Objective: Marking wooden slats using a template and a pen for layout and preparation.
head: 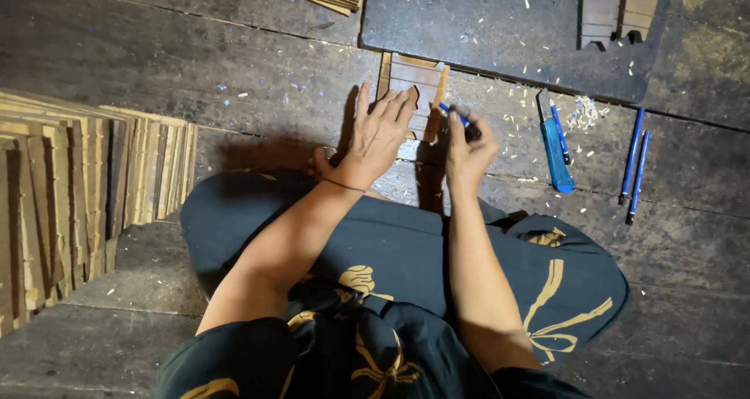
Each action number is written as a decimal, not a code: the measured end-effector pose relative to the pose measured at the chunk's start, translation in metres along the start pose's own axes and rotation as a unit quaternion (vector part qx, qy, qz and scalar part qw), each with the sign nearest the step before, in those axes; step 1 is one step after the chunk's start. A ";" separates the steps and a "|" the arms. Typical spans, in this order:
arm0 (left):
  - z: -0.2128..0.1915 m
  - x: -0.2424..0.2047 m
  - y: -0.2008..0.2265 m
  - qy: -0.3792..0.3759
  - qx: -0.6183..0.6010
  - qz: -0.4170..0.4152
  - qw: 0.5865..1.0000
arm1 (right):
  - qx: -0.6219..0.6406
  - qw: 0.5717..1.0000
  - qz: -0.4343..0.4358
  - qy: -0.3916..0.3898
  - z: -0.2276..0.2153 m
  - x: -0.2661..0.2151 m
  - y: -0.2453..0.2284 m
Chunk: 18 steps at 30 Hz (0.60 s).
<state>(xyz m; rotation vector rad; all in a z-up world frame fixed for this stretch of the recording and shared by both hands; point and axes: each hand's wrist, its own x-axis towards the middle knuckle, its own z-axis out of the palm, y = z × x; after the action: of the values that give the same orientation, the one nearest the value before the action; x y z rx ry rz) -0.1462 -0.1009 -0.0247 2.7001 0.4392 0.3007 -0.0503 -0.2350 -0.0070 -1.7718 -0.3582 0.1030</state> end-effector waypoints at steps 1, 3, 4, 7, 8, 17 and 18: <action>0.002 0.000 -0.001 0.001 0.000 -0.003 1.000 | 0.000 1.000 -0.001 -0.003 0.006 0.008 0.003; 0.006 0.000 -0.003 -0.004 -0.003 0.003 1.000 | 0.030 0.999 -0.012 -0.023 0.018 0.024 0.007; 0.006 0.001 -0.002 -0.001 -0.002 0.001 1.000 | 0.031 0.999 -0.014 -0.026 0.025 0.031 0.010; 0.006 0.002 0.000 0.016 0.009 -0.001 1.000 | 0.054 0.997 -0.022 -0.048 0.045 0.046 0.022; 0.005 0.001 0.001 0.035 0.025 0.004 0.999 | 0.056 0.997 -0.020 -0.056 0.051 0.049 0.028; 0.003 0.000 0.001 0.040 0.042 0.005 0.998 | 0.018 0.994 -0.041 -0.103 0.076 0.055 0.031; 0.002 0.001 0.001 0.037 0.040 0.004 0.999 | 0.006 0.993 -0.049 -0.107 0.078 0.055 0.031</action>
<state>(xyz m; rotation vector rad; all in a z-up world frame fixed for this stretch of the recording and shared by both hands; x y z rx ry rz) -0.1447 -0.1021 -0.0265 2.7768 0.4711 0.3940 -0.0124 -0.1517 -0.0477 -1.7329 -0.5972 0.2257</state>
